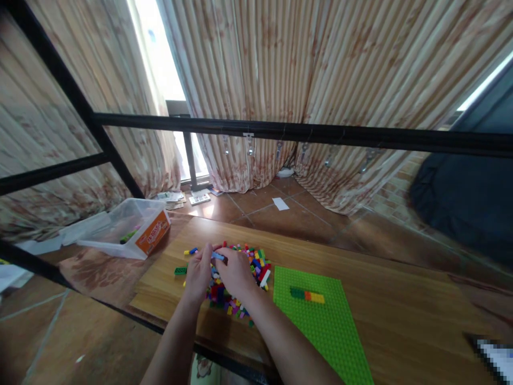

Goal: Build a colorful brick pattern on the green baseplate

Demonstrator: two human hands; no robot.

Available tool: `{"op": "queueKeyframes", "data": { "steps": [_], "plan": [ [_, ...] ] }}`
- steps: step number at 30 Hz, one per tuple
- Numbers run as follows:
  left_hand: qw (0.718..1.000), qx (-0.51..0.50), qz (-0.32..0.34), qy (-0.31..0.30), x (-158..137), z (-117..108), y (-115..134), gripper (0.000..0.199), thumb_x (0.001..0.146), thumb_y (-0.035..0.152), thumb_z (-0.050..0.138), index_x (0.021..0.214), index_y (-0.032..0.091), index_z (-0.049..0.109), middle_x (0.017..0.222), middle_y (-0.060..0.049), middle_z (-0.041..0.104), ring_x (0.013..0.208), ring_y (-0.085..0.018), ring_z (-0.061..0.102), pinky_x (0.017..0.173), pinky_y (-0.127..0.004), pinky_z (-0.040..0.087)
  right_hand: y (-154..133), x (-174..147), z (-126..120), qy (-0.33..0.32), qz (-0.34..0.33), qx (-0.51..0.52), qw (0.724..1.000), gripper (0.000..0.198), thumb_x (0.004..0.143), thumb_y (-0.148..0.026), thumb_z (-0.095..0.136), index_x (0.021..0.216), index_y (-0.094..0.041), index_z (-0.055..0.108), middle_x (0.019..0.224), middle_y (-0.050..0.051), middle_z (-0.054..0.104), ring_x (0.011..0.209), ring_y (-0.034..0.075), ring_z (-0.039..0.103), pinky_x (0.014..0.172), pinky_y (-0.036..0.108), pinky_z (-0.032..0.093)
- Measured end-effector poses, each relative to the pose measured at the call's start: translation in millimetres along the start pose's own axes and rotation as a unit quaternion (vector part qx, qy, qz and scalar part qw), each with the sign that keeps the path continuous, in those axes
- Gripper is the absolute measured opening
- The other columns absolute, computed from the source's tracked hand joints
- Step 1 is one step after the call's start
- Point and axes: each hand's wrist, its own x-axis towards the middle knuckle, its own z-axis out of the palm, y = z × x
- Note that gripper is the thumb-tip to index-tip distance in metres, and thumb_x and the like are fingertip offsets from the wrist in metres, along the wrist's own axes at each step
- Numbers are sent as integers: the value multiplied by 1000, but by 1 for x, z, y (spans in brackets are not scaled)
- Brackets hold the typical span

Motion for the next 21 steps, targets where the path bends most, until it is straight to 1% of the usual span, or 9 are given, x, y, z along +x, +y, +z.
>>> {"op": "queueKeyframes", "data": {
  "steps": [4,6,8,11,12,14,16,18,21],
  "plan": [
    [994,55,56,-76,-14,13,10,38,86,47,51,95,17,73,93,-7,71,94,-21,63,85,-31,46,-6,-16,-22,18,-12,30,999,28,90,-25,45,87,-23,73,71,0,69,63,14,57,61,24,38],
    [988,80,71,-114,-26,24,14,37,89,45,48,100,18,71,101,-7,70,98,-21,62,89,-31,45,-6,-31,-38,31,9,44,999,31,91,-26,42,87,-23,72,72,0,68,66,14,58,63,25,40],
    [982,96,71,-145,-42,36,15,36,90,43,47,105,19,69,107,-7,68,101,-21,61,91,-31,43,1,-50,-56,46,37,61,996,27,90,-27,45,90,-23,72,74,0,69,69,15,60,65,26,41],
    [977,116,61,-168,-65,53,13,33,91,41,46,108,21,66,107,-7,68,100,-20,61,90,-31,43,25,-85,-88,90,82,55,991,22,87,-32,51,86,-23,71,71,0,67,66,16,59,63,27,42],
    [974,125,57,-178,-71,58,12,33,92,41,45,108,21,66,106,-6,68,98,-20,62,88,-31,44,37,-96,-100,122,110,54,985,23,86,-35,51,83,-23,70,66,-1,65,60,15,57,59,27,41],
    [969,139,49,-200,-80,67,8,31,91,40,45,106,22,66,102,-6,69,94,-20,62,84,-30,45,61,-117,-122,187,173,59,965,23,83,-40,55,83,-23,70,58,-2,61,51,15,54,52,27,41],
    [964,143,31,-220,-87,76,3,30,89,40,49,104,21,66,99,-6,69,90,-21,63,80,-30,46,83,-133,-142,235,213,55,947,23,79,-42,58,81,-22,70,55,-1,60,50,17,57,51,29,43],
    [963,146,4,-225,-91,84,-6,30,85,40,54,104,19,65,95,-7,69,84,-21,64,76,-31,47,99,-145,-158,255,233,44,937,25,76,-43,59,80,-21,70,55,1,62,49,19,59,52,32,45],
    [960,161,-29,-229,-97,94,-19,34,81,39,57,106,17,63,92,-8,68,82,-21,64,75,-32,48,111,-155,-170,247,252,35,935,29,77,-44,56,83,-19,69,58,3,65,50,20,60,51,32,46]
  ]
}}
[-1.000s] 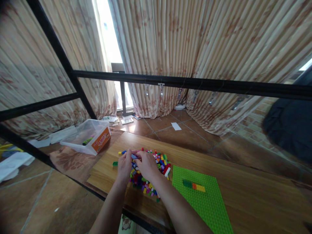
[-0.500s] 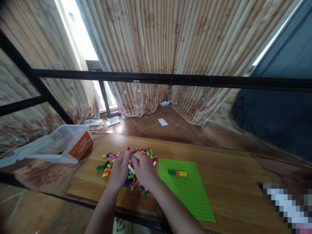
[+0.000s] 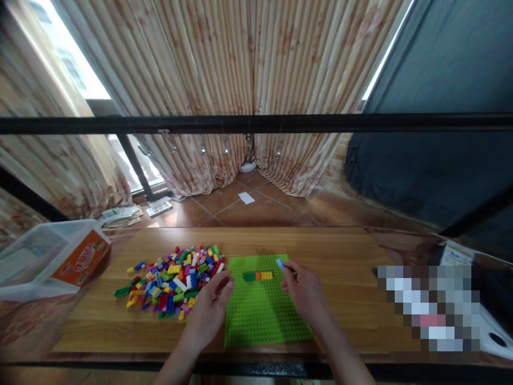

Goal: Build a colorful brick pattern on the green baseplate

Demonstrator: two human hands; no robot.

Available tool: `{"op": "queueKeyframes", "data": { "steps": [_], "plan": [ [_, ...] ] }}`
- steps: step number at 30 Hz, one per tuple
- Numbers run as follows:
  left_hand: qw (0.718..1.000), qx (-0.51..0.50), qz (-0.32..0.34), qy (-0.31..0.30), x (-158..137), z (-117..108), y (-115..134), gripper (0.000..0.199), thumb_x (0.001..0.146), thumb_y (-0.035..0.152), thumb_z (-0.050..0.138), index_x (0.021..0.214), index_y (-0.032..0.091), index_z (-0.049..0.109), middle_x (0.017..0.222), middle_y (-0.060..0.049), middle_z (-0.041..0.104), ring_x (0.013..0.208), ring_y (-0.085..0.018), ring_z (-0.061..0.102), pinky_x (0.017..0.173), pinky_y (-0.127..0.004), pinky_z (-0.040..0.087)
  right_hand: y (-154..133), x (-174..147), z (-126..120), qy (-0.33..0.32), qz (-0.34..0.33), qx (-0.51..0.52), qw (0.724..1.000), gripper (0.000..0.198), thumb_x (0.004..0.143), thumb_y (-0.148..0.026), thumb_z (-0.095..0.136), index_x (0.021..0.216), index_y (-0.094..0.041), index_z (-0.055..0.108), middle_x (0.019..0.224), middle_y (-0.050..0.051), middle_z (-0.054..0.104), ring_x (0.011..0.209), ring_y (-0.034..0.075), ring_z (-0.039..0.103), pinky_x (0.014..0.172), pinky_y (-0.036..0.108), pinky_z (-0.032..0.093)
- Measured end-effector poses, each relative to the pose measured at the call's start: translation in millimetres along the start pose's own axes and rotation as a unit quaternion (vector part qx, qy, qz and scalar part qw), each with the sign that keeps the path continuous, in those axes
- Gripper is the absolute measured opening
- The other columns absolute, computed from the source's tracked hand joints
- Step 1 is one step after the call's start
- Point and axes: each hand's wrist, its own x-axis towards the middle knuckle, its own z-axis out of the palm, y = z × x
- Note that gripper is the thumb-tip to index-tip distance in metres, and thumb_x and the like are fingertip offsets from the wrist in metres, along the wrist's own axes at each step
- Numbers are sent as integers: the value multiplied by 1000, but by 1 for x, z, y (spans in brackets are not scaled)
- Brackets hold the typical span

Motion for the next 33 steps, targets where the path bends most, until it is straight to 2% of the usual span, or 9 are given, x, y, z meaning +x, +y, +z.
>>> {"op": "queueKeyframes", "data": {
  "steps": [5,8,11,14,17,20,24,29,33],
  "plan": [
    [998,61,-4,-23,2,16,-7,33,83,37,52,106,15,61,95,-8,67,89,-20,63,81,-31,47,5,1,-13,-54,-26,-124,991,30,82,-40,48,85,-19,70,72,6,70,63,21,64,59,32,45],
    [995,92,5,-40,2,21,-4,30,85,35,49,105,15,61,92,-7,68,85,-19,63,76,-29,48,7,3,-17,-69,-47,-207,975,30,84,-36,46,85,-18,70,81,8,71,75,23,65,68,33,44],
    [994,110,12,-28,4,22,1,28,85,32,48,104,16,62,91,-6,68,82,-18,63,71,-27,47,7,3,-11,-91,-52,-232,967,30,85,-36,45,86,-19,70,80,7,72,73,24,64,67,33,42],
    [992,127,19,14,9,12,4,24,83,27,50,100,18,64,86,-4,68,76,-16,62,69,-25,46,1,-3,5,-122,-68,-210,968,30,86,-36,44,89,-20,70,81,6,72,74,23,64,67,32,41],
    [986,149,23,66,16,-9,5,20,80,24,52,93,18,66,80,-3,68,72,-16,61,68,-25,45,-10,-12,24,-150,-81,-182,968,29,88,-35,44,89,-22,70,83,5,71,75,21,63,67,31,41],
    [980,156,1,124,22,-33,3,18,80,23,52,89,18,66,76,-2,67,70,-16,61,67,-26,44,-17,-21,44,-169,-95,-183,964,25,86,-31,46,83,-21,69,79,4,70,72,20,62,66,30,40],
    [968,172,-37,182,26,-60,-2,20,78,18,52,93,16,65,81,-3,68,73,-17,61,70,-28,45,-21,-29,70,-181,-107,-177,961,24,86,-30,46,81,-20,68,76,5,69,71,20,62,62,30,40],
    [955,230,-47,180,25,-73,-6,24,78,14,52,97,16,66,86,-6,69,77,-17,62,73,-29,45,-26,-32,100,-188,-84,-127,970,25,85,-28,43,95,-19,64,72,4,67,65,19,62,58,28,43],
    [953,270,-33,136,23,-70,-7,24,78,12,52,97,16,66,88,-6,69,80,-18,62,76,-29,45,-28,-33,114,-173,-68,-115,976,29,82,-23,44,105,-17,61,73,4,66,64,18,63,59,28,45]
  ]
}}
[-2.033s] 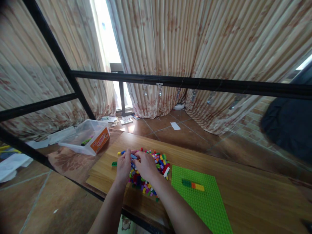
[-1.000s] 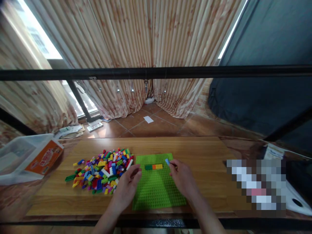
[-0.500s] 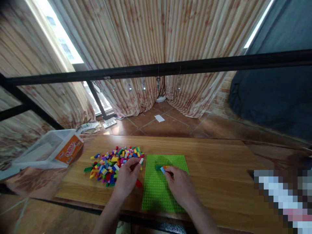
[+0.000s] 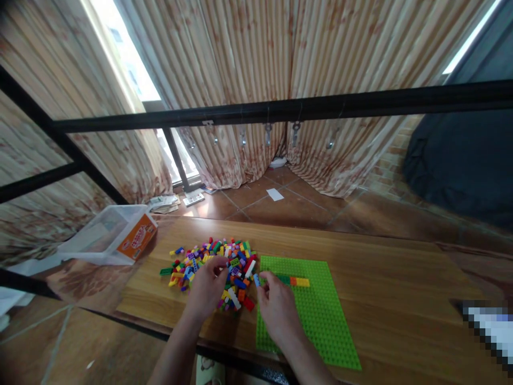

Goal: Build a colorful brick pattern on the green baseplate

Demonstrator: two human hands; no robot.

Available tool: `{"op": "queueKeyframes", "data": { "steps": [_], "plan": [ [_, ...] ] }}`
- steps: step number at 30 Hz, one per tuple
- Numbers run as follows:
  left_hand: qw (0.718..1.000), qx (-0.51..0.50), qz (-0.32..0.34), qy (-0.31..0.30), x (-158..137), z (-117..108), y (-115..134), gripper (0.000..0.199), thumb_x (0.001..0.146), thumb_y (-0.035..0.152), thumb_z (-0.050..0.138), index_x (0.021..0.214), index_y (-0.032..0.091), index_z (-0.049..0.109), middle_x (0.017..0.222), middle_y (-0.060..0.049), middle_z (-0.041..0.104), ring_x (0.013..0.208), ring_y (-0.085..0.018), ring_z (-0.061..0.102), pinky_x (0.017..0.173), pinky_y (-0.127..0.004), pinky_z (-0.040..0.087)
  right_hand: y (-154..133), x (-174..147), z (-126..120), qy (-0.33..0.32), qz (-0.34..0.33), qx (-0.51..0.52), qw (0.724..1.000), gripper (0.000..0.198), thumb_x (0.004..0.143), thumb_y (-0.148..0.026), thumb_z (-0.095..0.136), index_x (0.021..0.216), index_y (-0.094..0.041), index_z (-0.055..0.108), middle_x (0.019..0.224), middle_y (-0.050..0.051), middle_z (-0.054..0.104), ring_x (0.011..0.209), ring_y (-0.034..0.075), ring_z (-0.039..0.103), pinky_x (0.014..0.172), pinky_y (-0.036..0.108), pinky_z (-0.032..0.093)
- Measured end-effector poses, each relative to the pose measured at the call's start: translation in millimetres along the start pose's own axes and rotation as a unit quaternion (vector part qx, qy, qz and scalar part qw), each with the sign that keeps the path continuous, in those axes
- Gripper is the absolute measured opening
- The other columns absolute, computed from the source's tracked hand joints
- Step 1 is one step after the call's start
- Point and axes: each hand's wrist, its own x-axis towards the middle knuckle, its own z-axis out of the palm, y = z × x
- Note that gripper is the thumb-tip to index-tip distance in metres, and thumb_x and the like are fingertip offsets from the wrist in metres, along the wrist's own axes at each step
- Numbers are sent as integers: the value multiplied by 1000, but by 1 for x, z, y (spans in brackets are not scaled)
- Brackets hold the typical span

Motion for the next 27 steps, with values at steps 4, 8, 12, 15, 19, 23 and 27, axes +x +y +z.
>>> {"op": "queueKeyframes", "data": {
  "steps": [4,8,12,15,19,23,27],
  "plan": [
    [999,8,33,-33,-3,3,2,24,81,12,51,98,17,65,97,-6,69,87,-17,63,78,-28,45,-3,1,8,3,16,7,1000,30,81,-20,46,106,-16,60,75,4,66,66,18,64,62,28,47],
    [998,10,46,-46,-4,2,4,24,82,10,49,98,17,66,97,-6,70,90,-18,63,80,-29,45,-2,-1,11,-12,-2,33,999,31,83,-21,43,109,-17,60,84,6,69,69,17,66,66,29,49],
    [998,8,37,-45,-4,1,4,24,83,11,48,98,17,66,94,-6,70,87,-18,63,79,-29,45,4,0,0,-5,-8,29,1000,30,86,-23,40,107,-21,61,87,5,71,70,17,67,65,29,49],
    [999,-8,33,-34,-3,-1,3,23,84,14,48,97,18,67,90,-6,70,82,-17,63,76,-28,45,8,3,-11,21,-11,7,1000,28,86,-24,41,104,-20,63,87,5,71,74,19,67,68,30,50],
    [998,-56,17,10,2,-9,-2,22,83,19,49,94,19,68,83,-3,70,75,-16,62,71,-27,45,7,7,-15,57,-32,-30,997,27,85,-22,43,103,-19,63,94,7,71,85,20,67,77,32,49],
    [990,-129,-14,63,9,-23,-14,20,79,25,53,90,18,68,79,-3,69,74,-18,62,70,-27,45,2,10,-5,72,-64,-85,992,29,84,-14,42,105,-16,62,97,9,70,90,21,65,82,33,48],
    [982,-167,-50,79,15,-34,-23,22,75,27,55,88,16,69,73,-2,68,69,-17,61,65,-27,44,-4,11,6,53,-78,-103,990,30,84,-11,40,103,-17,62,102,9,68,96,20,64,87,32,45]
  ]
}}
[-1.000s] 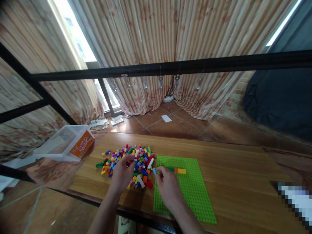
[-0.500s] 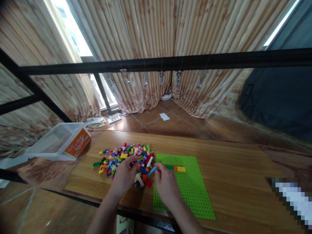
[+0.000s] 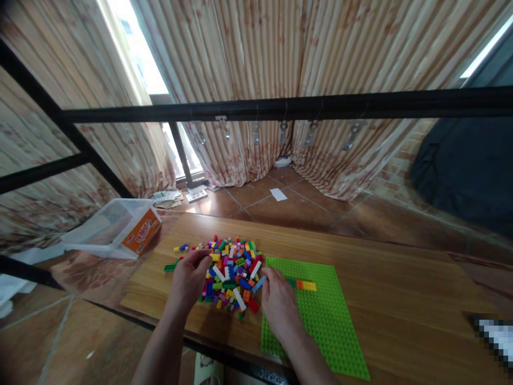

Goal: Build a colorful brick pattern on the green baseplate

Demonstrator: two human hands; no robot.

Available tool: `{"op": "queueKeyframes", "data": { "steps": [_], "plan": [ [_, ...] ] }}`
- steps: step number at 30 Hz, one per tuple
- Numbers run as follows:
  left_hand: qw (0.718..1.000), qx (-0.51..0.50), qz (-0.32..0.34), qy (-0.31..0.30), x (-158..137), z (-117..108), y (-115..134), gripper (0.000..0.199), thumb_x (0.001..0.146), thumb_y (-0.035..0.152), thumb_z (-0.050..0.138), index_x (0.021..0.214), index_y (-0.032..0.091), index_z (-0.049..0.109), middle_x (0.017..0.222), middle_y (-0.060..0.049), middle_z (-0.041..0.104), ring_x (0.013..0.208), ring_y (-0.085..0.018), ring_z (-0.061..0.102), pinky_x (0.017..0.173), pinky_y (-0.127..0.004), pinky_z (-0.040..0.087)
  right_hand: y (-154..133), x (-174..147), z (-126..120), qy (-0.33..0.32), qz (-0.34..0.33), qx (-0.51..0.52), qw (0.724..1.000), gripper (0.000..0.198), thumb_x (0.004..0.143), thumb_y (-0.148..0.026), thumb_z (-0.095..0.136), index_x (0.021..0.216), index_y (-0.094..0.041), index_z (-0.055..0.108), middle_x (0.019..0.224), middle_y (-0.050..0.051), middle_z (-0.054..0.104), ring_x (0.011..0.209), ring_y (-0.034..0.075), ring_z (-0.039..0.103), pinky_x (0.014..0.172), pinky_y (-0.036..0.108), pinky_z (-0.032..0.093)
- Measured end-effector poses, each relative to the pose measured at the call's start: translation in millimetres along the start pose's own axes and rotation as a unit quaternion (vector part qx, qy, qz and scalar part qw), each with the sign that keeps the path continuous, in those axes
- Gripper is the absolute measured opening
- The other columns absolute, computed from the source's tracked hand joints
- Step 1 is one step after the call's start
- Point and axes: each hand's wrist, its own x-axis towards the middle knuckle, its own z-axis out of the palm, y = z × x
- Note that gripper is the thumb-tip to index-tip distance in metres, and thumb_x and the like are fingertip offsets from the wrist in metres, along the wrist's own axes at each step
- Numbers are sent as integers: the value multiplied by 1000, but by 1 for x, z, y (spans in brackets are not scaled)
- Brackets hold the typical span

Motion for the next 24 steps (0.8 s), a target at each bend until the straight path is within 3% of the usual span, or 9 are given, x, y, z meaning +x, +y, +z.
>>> {"op": "queueKeyframes", "data": {
  "steps": [9,15,19,24],
  "plan": [
    [998,-56,-7,12,5,-10,-5,22,74,28,56,85,16,69,71,-2,67,68,-16,60,63,-25,44,-12,2,5,-10,-2,34,999,29,84,-15,42,104,-20,62,98,5,69,91,18,64,83,28,46],
    [986,-147,-52,53,7,-44,0,28,69,33,60,86,13,69,76,-4,69,65,-15,60,59,-23,44,-18,28,-4,-4,8,11,1000,27,85,-23,43,99,-20,66,96,6,71,87,20,65,80,33,47],
    [973,-187,-77,114,6,-65,4,34,67,35,61,90,12,68,78,-5,68,62,-12,57,57,-21,42,-49,57,5,-53,-39,32,997,26,84,-24,47,99,-21,68,98,5,71,89,19,65,80,31,46],
    [970,-196,-85,115,7,-70,4,36,65,38,62,88,11,69,74,-4,67,59,-12,56,56,-22,42,-84,78,36,-138,-135,-55,980,24,83,-21,54,103,-22,68,106,5,68,97,19,61,88,32,43]
  ]
}}
